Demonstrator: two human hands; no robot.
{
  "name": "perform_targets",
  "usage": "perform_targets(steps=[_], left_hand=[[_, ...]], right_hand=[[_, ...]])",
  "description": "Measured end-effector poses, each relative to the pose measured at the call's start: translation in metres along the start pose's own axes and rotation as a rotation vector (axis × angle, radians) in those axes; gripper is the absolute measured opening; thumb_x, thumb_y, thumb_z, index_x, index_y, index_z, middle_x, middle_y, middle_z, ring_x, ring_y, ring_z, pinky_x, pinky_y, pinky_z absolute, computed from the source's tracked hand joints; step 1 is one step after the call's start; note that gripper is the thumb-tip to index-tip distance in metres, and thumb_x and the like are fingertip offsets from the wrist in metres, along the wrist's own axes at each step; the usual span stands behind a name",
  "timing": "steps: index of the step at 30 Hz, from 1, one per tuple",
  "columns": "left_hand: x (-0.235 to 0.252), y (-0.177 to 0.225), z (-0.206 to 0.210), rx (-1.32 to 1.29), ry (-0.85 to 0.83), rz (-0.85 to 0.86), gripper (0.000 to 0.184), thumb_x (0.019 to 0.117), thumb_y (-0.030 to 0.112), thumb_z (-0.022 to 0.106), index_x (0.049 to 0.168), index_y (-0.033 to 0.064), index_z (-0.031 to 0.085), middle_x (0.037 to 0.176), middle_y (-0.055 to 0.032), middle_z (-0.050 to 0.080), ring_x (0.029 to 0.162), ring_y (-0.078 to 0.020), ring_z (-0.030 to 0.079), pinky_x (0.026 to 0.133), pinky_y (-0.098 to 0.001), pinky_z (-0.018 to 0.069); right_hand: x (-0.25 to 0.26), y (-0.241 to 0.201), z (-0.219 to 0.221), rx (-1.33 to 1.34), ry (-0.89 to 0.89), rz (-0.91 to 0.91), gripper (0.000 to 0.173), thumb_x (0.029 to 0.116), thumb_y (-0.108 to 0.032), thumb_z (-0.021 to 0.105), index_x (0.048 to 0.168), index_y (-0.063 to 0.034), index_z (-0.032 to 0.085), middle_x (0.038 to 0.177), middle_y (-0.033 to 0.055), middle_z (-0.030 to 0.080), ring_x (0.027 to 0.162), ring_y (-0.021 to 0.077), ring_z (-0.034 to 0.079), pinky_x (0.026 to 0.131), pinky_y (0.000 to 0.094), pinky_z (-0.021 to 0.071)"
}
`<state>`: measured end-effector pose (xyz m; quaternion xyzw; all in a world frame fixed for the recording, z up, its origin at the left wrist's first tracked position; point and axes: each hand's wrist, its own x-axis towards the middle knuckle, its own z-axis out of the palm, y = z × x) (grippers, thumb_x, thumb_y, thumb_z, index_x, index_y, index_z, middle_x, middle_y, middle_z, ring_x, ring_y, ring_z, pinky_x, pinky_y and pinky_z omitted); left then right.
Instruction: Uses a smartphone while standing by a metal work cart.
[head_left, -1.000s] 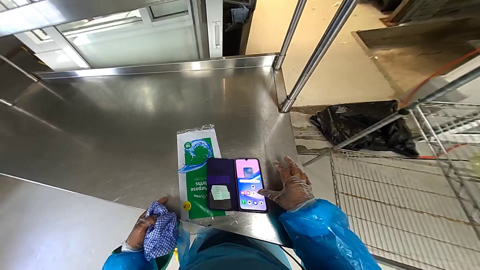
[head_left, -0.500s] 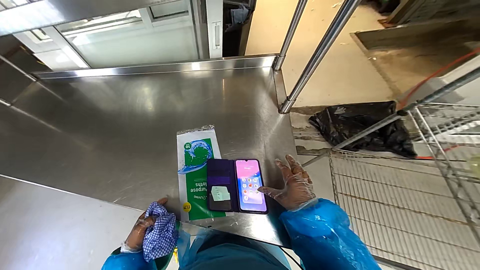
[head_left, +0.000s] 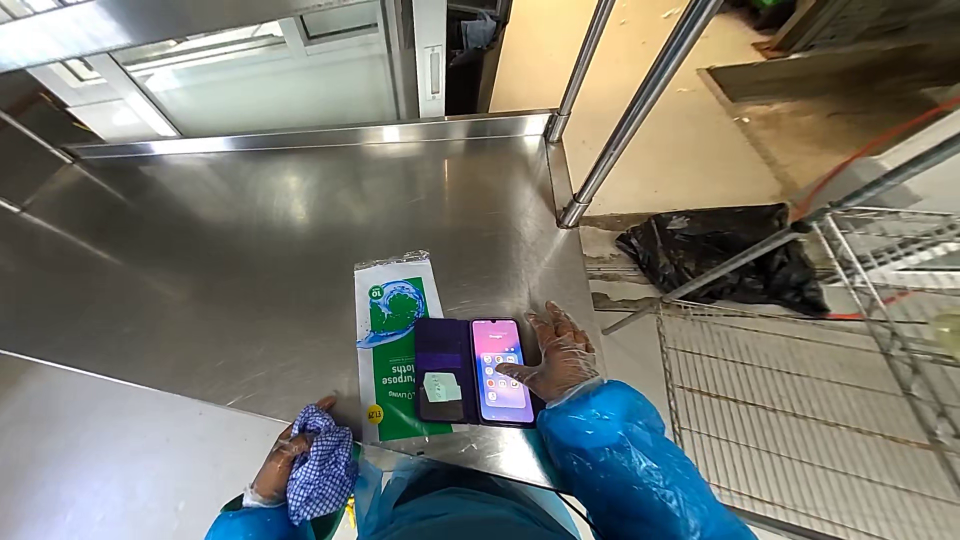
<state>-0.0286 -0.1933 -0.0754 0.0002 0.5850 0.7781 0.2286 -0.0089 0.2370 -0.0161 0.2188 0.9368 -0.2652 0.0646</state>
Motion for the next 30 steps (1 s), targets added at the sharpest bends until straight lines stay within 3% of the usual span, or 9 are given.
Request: perform_targets(steps=[5,8,12,14,17,30], left_hand=[[-0.002,0.010,0.008,0.045,-0.038,0.002,0.063,0.0853,0.032,0.073,0.137,-0.0002,0.057,0.126,-0.0054,0.069,0.111,-0.0083,0.066,0.096,-0.0268,0.0531],[-0.001,0.003,0.002,0.011,-0.001,-0.001,0.054,0.0814,0.020,0.066,0.132,0.0020,0.061,0.118,-0.0044,0.072,0.104,-0.0085,0.069,0.092,-0.0277,0.0558],[-0.001,0.002,0.003,-0.018,0.006,0.005,0.051,0.0802,0.019,0.068,0.128,0.0038,0.065,0.115,-0.0036,0.073,0.101,-0.0078,0.070,0.090,-0.0268,0.0564],[0.000,0.003,0.002,-0.019,-0.007,0.010,0.052,0.0809,0.020,0.069,0.129,0.0034,0.064,0.116,-0.0041,0.073,0.102,-0.0080,0.069,0.091,-0.0270,0.0561],[0.000,0.004,0.004,0.003,0.000,0.002,0.050,0.0817,0.014,0.060,0.130,0.0028,0.063,0.117,-0.0037,0.072,0.102,-0.0074,0.069,0.091,-0.0266,0.0560],[0.001,0.007,0.002,0.029,-0.046,0.026,0.052,0.0851,0.025,0.069,0.132,0.0040,0.064,0.120,-0.0034,0.072,0.106,-0.0070,0.068,0.093,-0.0259,0.0547]], right_hand=[[0.001,0.005,-0.003,0.028,0.046,-0.011,0.102,0.0680,-0.039,0.096,0.151,-0.0047,0.049,0.167,0.0238,0.024,0.154,0.0456,0.023,0.121,0.0659,0.0201],[-0.004,0.012,-0.010,0.117,0.199,-0.077,0.092,0.0702,-0.035,0.095,0.144,0.0021,0.055,0.164,0.0275,0.029,0.149,0.0504,0.031,0.116,0.0690,0.0267],[-0.008,0.019,-0.012,0.160,0.271,-0.102,0.084,0.0735,-0.029,0.093,0.142,0.0029,0.057,0.162,0.0288,0.032,0.146,0.0514,0.035,0.114,0.0709,0.0284],[-0.008,0.022,-0.011,0.164,0.272,-0.100,0.082,0.0756,-0.029,0.092,0.142,0.0026,0.057,0.162,0.0289,0.032,0.146,0.0521,0.035,0.114,0.0710,0.0288],[-0.010,0.025,-0.012,0.177,0.270,-0.088,0.080,0.0771,-0.028,0.091,0.142,0.0028,0.056,0.162,0.0290,0.032,0.146,0.0527,0.035,0.113,0.0709,0.0291],[-0.009,0.031,-0.022,0.159,0.248,-0.008,0.075,0.0801,-0.025,0.089,0.142,0.0016,0.057,0.164,0.0261,0.030,0.146,0.0514,0.035,0.115,0.0689,0.0290]])
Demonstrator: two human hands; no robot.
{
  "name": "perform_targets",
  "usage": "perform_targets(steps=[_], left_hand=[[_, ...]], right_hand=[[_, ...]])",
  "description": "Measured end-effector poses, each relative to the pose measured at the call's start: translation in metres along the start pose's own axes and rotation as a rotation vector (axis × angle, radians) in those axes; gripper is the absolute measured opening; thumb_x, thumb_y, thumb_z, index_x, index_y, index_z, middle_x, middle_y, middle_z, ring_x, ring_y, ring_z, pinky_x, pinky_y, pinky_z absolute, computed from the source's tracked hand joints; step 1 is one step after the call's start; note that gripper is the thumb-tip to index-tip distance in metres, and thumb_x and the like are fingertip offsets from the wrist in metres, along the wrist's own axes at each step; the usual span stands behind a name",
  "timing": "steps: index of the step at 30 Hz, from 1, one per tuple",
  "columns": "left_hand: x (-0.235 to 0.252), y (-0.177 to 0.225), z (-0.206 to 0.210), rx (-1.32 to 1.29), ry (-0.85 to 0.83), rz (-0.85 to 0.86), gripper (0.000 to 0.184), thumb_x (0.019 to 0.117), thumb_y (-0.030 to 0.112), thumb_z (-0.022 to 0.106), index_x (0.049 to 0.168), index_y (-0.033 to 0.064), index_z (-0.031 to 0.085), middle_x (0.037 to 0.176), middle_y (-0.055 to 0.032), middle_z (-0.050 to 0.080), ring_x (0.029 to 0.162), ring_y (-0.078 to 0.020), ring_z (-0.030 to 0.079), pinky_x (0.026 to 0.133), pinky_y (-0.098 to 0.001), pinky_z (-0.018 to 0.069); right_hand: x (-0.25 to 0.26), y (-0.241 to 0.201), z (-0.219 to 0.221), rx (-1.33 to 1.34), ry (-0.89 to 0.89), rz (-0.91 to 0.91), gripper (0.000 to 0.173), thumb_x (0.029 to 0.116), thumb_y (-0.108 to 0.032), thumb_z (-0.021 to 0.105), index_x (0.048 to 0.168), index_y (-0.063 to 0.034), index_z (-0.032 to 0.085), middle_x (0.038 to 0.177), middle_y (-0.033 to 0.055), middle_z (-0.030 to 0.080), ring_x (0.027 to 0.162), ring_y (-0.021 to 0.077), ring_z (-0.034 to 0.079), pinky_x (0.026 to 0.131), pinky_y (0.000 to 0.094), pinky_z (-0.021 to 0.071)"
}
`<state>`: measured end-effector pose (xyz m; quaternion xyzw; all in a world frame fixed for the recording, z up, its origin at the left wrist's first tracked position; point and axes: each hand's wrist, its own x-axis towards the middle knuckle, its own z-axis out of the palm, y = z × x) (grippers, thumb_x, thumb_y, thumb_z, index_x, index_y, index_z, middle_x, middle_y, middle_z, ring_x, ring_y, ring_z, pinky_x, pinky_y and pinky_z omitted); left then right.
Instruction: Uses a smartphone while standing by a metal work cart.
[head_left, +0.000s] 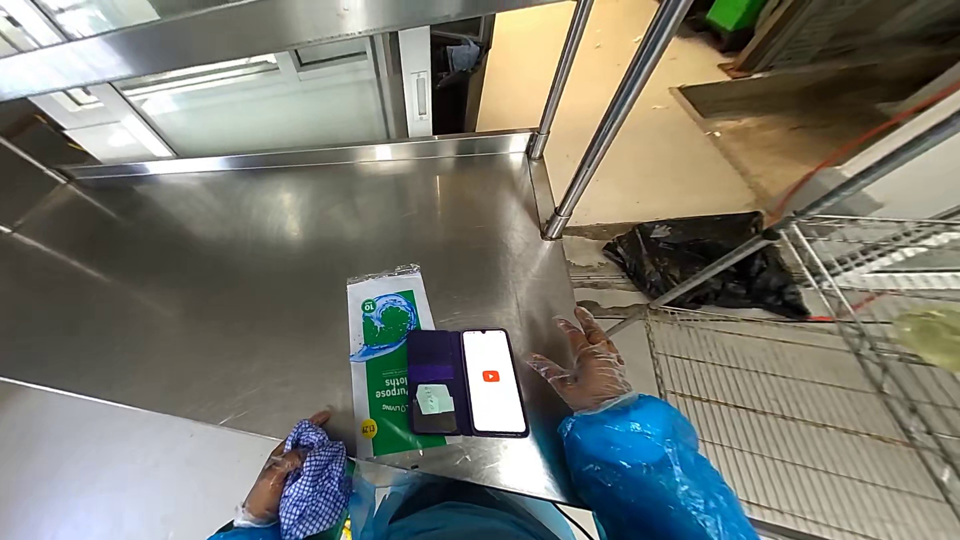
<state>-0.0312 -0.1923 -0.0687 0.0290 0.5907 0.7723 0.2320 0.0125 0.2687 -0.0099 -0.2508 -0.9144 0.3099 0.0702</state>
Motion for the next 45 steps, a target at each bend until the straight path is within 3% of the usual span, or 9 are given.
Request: perform_targets(steps=[2,5,13,17,20,22,26,32,45], left_hand=[[-0.002,0.005,0.009,0.016,0.079,-0.017,0.044,0.0810,0.021,0.066,0.123,0.0062,0.068,0.110,-0.0004,0.075,0.097,-0.0044,0.070,0.086,-0.0238,0.0570],[-0.002,0.002,0.002,0.030,0.030,-0.022,0.052,0.0841,0.018,0.061,0.133,0.0021,0.061,0.122,-0.0033,0.071,0.107,-0.0067,0.068,0.094,-0.0261,0.0543],[0.000,0.003,0.003,0.011,0.007,-0.014,0.050,0.0852,0.017,0.060,0.133,0.0033,0.062,0.122,-0.0022,0.071,0.107,-0.0063,0.067,0.094,-0.0257,0.0542],[-0.003,0.013,0.018,0.035,0.135,-0.038,0.043,0.0800,0.007,0.051,0.119,0.0069,0.068,0.102,0.0034,0.075,0.091,-0.0018,0.070,0.084,-0.0218,0.0570],[0.000,0.002,0.003,0.021,0.046,-0.021,0.049,0.0834,0.013,0.056,0.131,0.0024,0.063,0.118,-0.0026,0.072,0.104,-0.0062,0.068,0.092,-0.0257,0.0549],[0.000,-0.001,-0.001,0.007,0.027,-0.012,0.050,0.0838,0.016,0.060,0.131,0.0023,0.063,0.121,-0.0041,0.072,0.106,-0.0074,0.068,0.094,-0.0267,0.0545],[0.000,0.002,0.003,-0.012,-0.007,0.008,0.050,0.0841,0.021,0.066,0.131,0.0044,0.065,0.119,-0.0023,0.073,0.105,-0.0066,0.069,0.093,-0.0257,0.0549],[-0.001,0.004,0.007,0.013,0.055,-0.025,0.050,0.0827,0.014,0.058,0.131,0.0018,0.062,0.118,-0.0028,0.072,0.104,-0.0068,0.069,0.092,-0.0265,0.0553],[-0.002,0.004,0.010,0.008,0.069,-0.013,0.050,0.0814,0.013,0.058,0.130,0.0021,0.063,0.117,-0.0019,0.073,0.102,-0.0053,0.069,0.091,-0.0247,0.0555]], right_hand=[[-0.001,-0.002,-0.001,-0.006,-0.017,0.007,0.075,0.0804,-0.025,0.089,0.142,0.0019,0.057,0.163,0.0269,0.031,0.145,0.0527,0.035,0.115,0.0694,0.0281],[0.001,0.001,-0.002,-0.024,-0.040,0.015,0.075,0.0819,-0.027,0.088,0.143,0.0016,0.056,0.165,0.0266,0.029,0.147,0.0518,0.033,0.116,0.0696,0.0263],[0.003,0.009,-0.005,-0.036,-0.022,0.072,0.071,0.0818,-0.022,0.088,0.142,0.0003,0.058,0.165,0.0263,0.029,0.147,0.0513,0.033,0.116,0.0689,0.0265],[0.002,0.003,-0.011,-0.056,-0.068,0.096,0.071,0.0842,-0.022,0.086,0.144,0.0004,0.056,0.165,0.0262,0.027,0.149,0.0509,0.030,0.117,0.0679,0.0257],[0.002,0.005,-0.012,-0.063,-0.073,0.099,0.071,0.0847,-0.022,0.086,0.145,-0.0002,0.056,0.166,0.0255,0.026,0.149,0.0509,0.029,0.117,0.0676,0.0249],[0.001,0.004,-0.012,-0.066,-0.081,0.100,0.069,0.0852,-0.021,0.085,0.145,-0.0002,0.056,0.166,0.0257,0.026,0.149,0.0508,0.030,0.117,0.0677,0.0246],[0.000,0.004,-0.012,-0.069,-0.082,0.099,0.070,0.0852,-0.023,0.085,0.145,-0.0003,0.056,0.166,0.0262,0.026,0.149,0.0514,0.030,0.118,0.0673,0.0249],[-0.002,0.006,-0.012,-0.070,-0.075,0.086,0.069,0.0855,-0.025,0.085,0.144,0.0004,0.057,0.165,0.0266,0.028,0.148,0.0517,0.030,0.117,0.0682,0.0255],[-0.006,0.004,-0.013,-0.078,-0.101,0.107,0.069,0.0864,-0.026,0.084,0.144,0.0000,0.057,0.165,0.0271,0.026,0.149,0.0506,0.029,0.118,0.0664,0.0246]])
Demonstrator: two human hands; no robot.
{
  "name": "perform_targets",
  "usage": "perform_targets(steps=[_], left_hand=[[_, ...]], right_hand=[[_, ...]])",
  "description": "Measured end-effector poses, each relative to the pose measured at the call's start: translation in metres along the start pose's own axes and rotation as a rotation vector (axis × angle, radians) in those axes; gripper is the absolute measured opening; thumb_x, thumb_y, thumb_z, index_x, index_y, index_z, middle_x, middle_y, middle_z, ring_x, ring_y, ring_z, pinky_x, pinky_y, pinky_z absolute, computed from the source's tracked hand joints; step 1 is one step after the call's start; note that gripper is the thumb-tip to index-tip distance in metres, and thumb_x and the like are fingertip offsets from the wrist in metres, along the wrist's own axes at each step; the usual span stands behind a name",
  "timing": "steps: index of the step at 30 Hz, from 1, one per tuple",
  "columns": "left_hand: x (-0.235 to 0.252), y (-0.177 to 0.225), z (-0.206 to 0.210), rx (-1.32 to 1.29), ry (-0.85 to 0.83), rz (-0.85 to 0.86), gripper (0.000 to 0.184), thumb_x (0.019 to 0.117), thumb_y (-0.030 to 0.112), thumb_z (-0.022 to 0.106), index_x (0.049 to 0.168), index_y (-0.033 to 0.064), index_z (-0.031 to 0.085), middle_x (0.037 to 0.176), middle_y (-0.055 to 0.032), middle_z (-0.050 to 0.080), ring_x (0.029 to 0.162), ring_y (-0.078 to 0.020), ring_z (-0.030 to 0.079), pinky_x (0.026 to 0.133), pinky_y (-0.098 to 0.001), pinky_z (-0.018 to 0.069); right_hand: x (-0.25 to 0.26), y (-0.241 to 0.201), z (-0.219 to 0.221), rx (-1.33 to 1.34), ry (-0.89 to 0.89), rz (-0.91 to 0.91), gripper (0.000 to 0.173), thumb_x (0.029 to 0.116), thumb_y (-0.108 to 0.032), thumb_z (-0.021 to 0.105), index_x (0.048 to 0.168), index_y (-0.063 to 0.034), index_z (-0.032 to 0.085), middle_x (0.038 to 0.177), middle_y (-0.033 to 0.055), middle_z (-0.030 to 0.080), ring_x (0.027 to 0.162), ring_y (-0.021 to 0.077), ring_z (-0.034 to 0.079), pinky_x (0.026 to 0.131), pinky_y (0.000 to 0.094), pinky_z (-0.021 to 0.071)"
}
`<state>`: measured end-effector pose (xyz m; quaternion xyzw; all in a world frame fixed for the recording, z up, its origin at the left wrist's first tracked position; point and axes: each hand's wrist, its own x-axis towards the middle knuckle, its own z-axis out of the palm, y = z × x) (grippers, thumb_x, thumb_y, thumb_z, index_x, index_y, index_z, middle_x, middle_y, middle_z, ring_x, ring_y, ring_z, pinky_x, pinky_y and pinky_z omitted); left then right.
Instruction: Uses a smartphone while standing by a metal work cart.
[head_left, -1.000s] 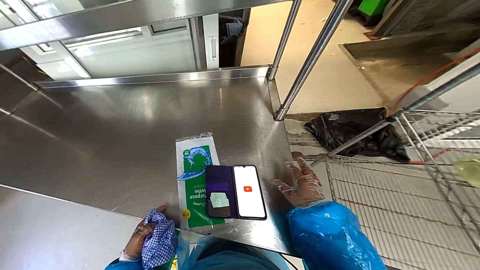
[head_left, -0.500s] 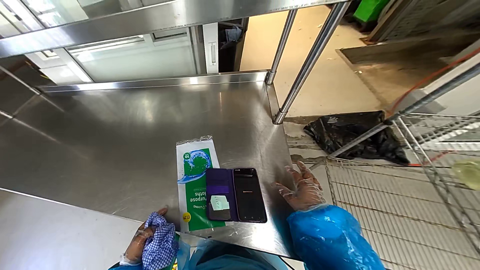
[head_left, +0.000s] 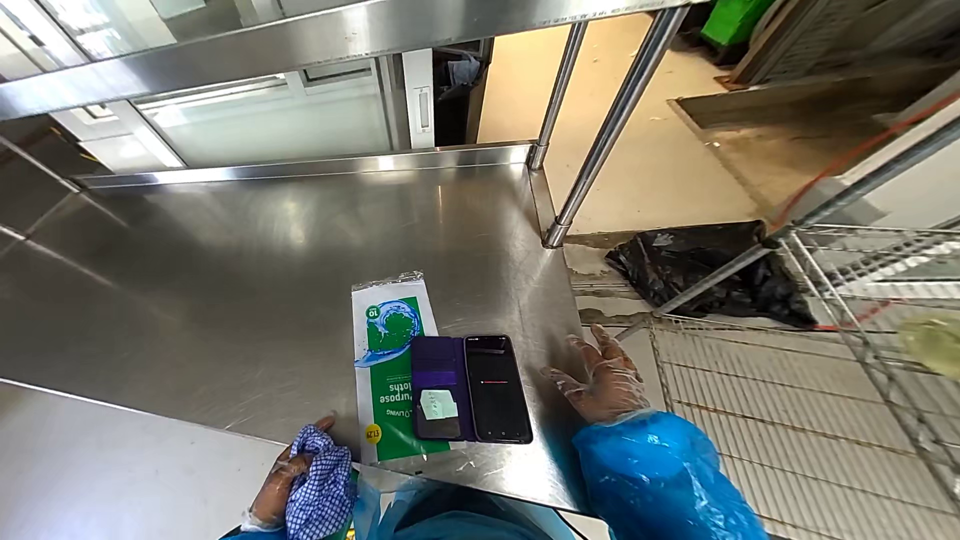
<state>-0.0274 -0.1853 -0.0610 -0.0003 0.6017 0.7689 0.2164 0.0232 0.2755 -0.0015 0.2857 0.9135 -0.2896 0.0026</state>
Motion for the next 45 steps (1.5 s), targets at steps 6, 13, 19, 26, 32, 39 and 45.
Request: perform_targets(steps=[6,13,19,26,32,39,45], left_hand=[[0.002,-0.003,-0.003,-0.003,-0.030,0.011,0.051,0.0839,0.018,0.061,0.133,0.0017,0.062,0.119,-0.0029,0.072,0.105,-0.0067,0.069,0.093,-0.0258,0.0550],[0.001,-0.003,-0.001,0.002,-0.015,0.006,0.051,0.0844,0.017,0.060,0.134,0.0017,0.061,0.120,-0.0031,0.072,0.106,-0.0067,0.068,0.093,-0.0255,0.0546],[-0.002,0.004,0.007,-0.005,0.025,0.003,0.047,0.0800,0.010,0.056,0.126,0.0042,0.066,0.109,0.0013,0.075,0.096,-0.0038,0.070,0.087,-0.0239,0.0567],[0.000,0.000,0.003,0.000,-0.011,0.000,0.051,0.0835,0.014,0.057,0.133,0.0014,0.061,0.117,-0.0017,0.073,0.103,-0.0063,0.069,0.092,-0.0260,0.0555],[0.001,-0.004,0.000,0.017,0.012,-0.007,0.051,0.0835,0.014,0.057,0.133,0.0007,0.060,0.118,-0.0031,0.072,0.104,-0.0073,0.069,0.092,-0.0267,0.0553],[0.002,-0.005,-0.007,0.023,-0.036,-0.010,0.049,0.0860,0.017,0.060,0.133,0.0041,0.062,0.121,-0.0025,0.071,0.106,-0.0067,0.068,0.094,-0.0259,0.0546],[0.016,-0.066,-0.072,-0.007,-0.097,0.014,0.054,0.0876,0.018,0.061,0.140,0.0049,0.058,0.130,-0.0112,0.066,0.114,-0.0156,0.066,0.098,-0.0330,0.0530]], right_hand=[[0.000,0.000,-0.002,-0.004,-0.020,0.017,0.067,0.0873,-0.025,0.083,0.144,-0.0012,0.057,0.166,0.0255,0.025,0.151,0.0490,0.027,0.120,0.0643,0.0235],[-0.002,0.003,-0.002,0.002,-0.011,0.013,0.067,0.0864,-0.025,0.084,0.143,-0.0013,0.058,0.165,0.0265,0.027,0.151,0.0494,0.027,0.120,0.0655,0.0223],[-0.002,0.003,0.000,0.011,-0.001,-0.016,0.066,0.0864,-0.025,0.084,0.141,0.0012,0.059,0.165,0.0280,0.027,0.150,0.0511,0.028,0.118,0.0671,0.0231],[-0.001,0.001,-0.002,-0.001,-0.027,-0.001,0.066,0.0876,-0.027,0.083,0.143,-0.0005,0.058,0.165,0.0262,0.026,0.151,0.0484,0.027,0.120,0.0660,0.0215],[0.000,0.002,-0.001,-0.021,-0.035,0.002,0.067,0.0882,-0.029,0.082,0.144,-0.0019,0.057,0.166,0.0263,0.026,0.152,0.0480,0.026,0.120,0.0655,0.0221],[-0.001,-0.001,-0.003,-0.008,-0.038,0.022,0.066,0.0878,-0.028,0.082,0.144,-0.0033,0.058,0.166,0.0252,0.026,0.153,0.0465,0.025,0.121,0.0645,0.0201],[-0.001,-0.002,-0.002,-0.013,-0.048,0.028,0.066,0.0883,-0.029,0.082,0.144,-0.0042,0.058,0.166,0.0232,0.027,0.153,0.0455,0.025,0.121,0.0640,0.0199]])
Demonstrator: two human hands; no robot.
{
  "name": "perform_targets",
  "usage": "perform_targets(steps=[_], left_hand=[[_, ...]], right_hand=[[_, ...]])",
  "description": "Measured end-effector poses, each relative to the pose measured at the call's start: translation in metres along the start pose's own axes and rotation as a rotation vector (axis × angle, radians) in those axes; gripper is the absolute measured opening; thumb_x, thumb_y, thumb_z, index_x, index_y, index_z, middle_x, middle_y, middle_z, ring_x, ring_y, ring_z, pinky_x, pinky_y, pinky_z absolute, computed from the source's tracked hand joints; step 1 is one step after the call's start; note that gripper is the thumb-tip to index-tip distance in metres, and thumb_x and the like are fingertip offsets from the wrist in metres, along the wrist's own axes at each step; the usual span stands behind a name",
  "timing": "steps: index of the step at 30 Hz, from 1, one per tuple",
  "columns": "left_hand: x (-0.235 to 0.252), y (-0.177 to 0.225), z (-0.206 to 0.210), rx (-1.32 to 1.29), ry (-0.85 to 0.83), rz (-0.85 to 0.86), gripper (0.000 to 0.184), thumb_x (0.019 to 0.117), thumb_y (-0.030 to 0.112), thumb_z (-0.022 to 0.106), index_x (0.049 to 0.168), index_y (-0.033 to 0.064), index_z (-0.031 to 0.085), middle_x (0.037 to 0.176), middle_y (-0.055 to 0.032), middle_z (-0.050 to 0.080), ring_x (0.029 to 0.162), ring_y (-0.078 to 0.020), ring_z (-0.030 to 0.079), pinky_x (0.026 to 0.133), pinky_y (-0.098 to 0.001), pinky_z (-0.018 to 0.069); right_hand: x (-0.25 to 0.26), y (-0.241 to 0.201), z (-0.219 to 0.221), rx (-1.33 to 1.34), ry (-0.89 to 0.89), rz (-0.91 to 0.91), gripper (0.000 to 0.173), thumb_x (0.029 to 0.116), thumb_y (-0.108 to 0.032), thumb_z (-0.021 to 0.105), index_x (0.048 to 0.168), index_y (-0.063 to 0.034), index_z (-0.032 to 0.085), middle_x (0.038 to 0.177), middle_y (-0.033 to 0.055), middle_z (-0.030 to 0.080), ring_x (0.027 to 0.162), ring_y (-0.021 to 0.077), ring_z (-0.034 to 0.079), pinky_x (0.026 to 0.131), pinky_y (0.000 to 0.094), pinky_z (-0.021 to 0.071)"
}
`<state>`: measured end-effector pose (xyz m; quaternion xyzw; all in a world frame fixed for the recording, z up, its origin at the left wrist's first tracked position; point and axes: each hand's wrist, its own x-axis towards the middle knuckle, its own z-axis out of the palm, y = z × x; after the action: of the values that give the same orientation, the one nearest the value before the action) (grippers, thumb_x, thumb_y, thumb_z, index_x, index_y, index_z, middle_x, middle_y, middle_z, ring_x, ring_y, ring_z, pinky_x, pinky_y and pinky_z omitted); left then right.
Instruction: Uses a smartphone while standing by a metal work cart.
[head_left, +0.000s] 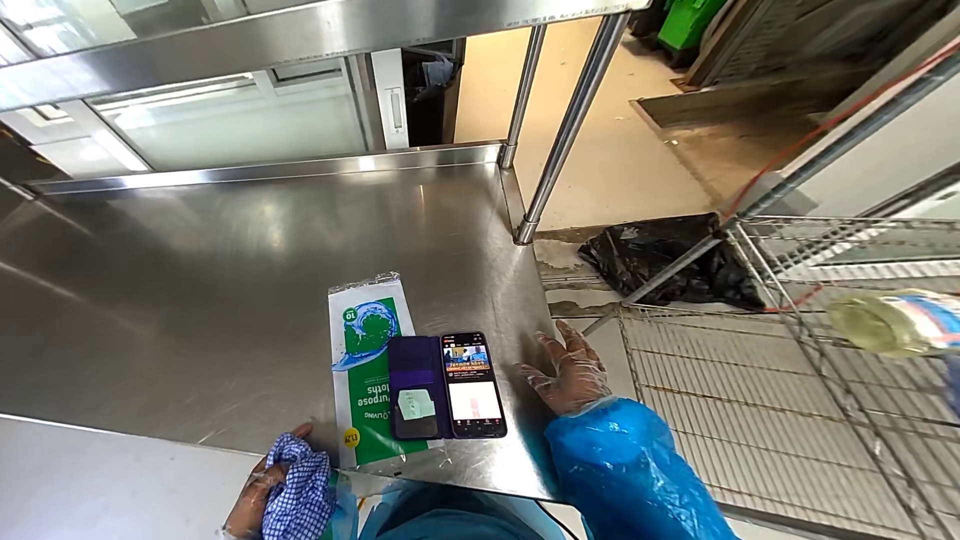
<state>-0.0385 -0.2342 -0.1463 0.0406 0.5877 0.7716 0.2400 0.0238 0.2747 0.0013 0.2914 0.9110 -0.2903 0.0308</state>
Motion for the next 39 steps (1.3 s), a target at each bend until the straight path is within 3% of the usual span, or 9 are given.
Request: perform_targets(steps=[4,6,8,10,17,22,26,33,39], left_hand=[[-0.001,-0.006,-0.005,0.041,0.034,-0.016,0.052,0.0890,0.013,0.056,0.140,0.0049,0.057,0.130,-0.0111,0.066,0.114,-0.0155,0.065,0.098,-0.0348,0.0538],[-0.001,0.026,0.029,0.016,0.306,-0.236,0.048,0.0814,0.000,0.051,0.126,0.0092,0.067,0.115,-0.0057,0.073,0.103,-0.0129,0.070,0.095,-0.0338,0.0553],[-0.004,0.022,0.024,0.020,-0.001,0.036,0.052,0.0883,0.006,0.050,0.139,-0.0052,0.054,0.124,-0.0117,0.069,0.108,-0.0136,0.068,0.093,-0.0311,0.0557],[-0.007,0.060,0.068,0.029,0.118,-0.036,0.048,0.0806,0.008,0.052,0.127,0.0033,0.063,0.111,-0.0004,0.074,0.097,-0.0058,0.070,0.088,-0.0254,0.0570],[-0.008,0.067,0.074,0.062,0.099,-0.020,0.050,0.0838,0.014,0.056,0.132,0.0025,0.061,0.121,-0.0008,0.072,0.107,-0.0058,0.068,0.094,-0.0251,0.0542],[-0.008,0.059,0.068,0.037,0.076,0.001,0.051,0.0855,0.019,0.061,0.134,0.0029,0.061,0.121,-0.0028,0.071,0.107,-0.0072,0.068,0.093,-0.0266,0.0549],[-0.007,0.060,0.068,0.010,0.050,0.024,0.053,0.0835,0.025,0.068,0.132,0.0047,0.064,0.122,-0.0022,0.072,0.107,-0.0062,0.068,0.094,-0.0249,0.0541],[-0.009,0.059,0.070,0.039,0.108,-0.016,0.049,0.0850,0.013,0.053,0.132,0.0033,0.061,0.119,-0.0021,0.072,0.104,-0.0063,0.068,0.092,-0.0262,0.0552],[-0.008,0.059,0.067,0.058,0.082,-0.012,0.050,0.0884,0.020,0.057,0.135,0.0020,0.060,0.123,-0.0031,0.071,0.109,-0.0068,0.067,0.096,-0.0266,0.0535]], right_hand=[[0.001,0.002,0.001,-0.012,0.008,-0.012,0.065,0.0880,-0.029,0.082,0.143,-0.0036,0.059,0.165,0.0251,0.029,0.152,0.0466,0.026,0.121,0.0641,0.0215],[0.002,0.001,0.002,-0.005,0.004,-0.012,0.066,0.0878,-0.029,0.082,0.143,-0.0036,0.059,0.165,0.0254,0.028,0.152,0.0463,0.025,0.121,0.0643,0.0208],[0.001,0.001,0.003,-0.001,0.006,-0.019,0.065,0.0874,-0.028,0.083,0.143,-0.0030,0.059,0.165,0.0253,0.028,0.152,0.0467,0.025,0.121,0.0638,0.0214],[0.000,0.001,0.002,0.000,0.002,-0.026,0.067,0.0865,-0.027,0.083,0.143,-0.0023,0.058,0.166,0.0255,0.027,0.152,0.0469,0.025,0.121,0.0634,0.0214],[-0.003,-0.007,0.010,-0.045,-0.077,-0.105,0.111,0.0641,-0.048,0.095,0.154,-0.0047,0.045,0.168,0.0236,0.021,0.153,0.0454,0.023,0.121,0.0629,0.0218],[0.000,-0.024,0.014,-0.109,-0.209,-0.080,0.114,0.0681,-0.051,0.092,0.159,-0.0109,0.037,0.171,0.0181,0.016,0.157,0.0401,0.016,0.124,0.0587,0.0172],[0.010,-0.025,0.015,-0.029,-0.067,-0.073,0.098,0.0766,-0.039,0.091,0.155,-0.0043,0.043,0.168,0.0234,0.023,0.154,0.0440,0.023,0.122,0.0624,0.0197],[0.040,-0.040,0.033,-0.093,-0.064,-0.031,0.089,0.0852,-0.040,0.084,0.157,-0.0090,0.041,0.169,0.0198,0.021,0.156,0.0400,0.020,0.123,0.0611,0.0180],[0.006,-0.031,0.012,-0.184,-0.205,-0.083,0.108,0.0717,-0.048,0.091,0.158,-0.0101,0.039,0.170,0.0214,0.015,0.157,0.0430,0.014,0.123,0.0632,0.0167]])
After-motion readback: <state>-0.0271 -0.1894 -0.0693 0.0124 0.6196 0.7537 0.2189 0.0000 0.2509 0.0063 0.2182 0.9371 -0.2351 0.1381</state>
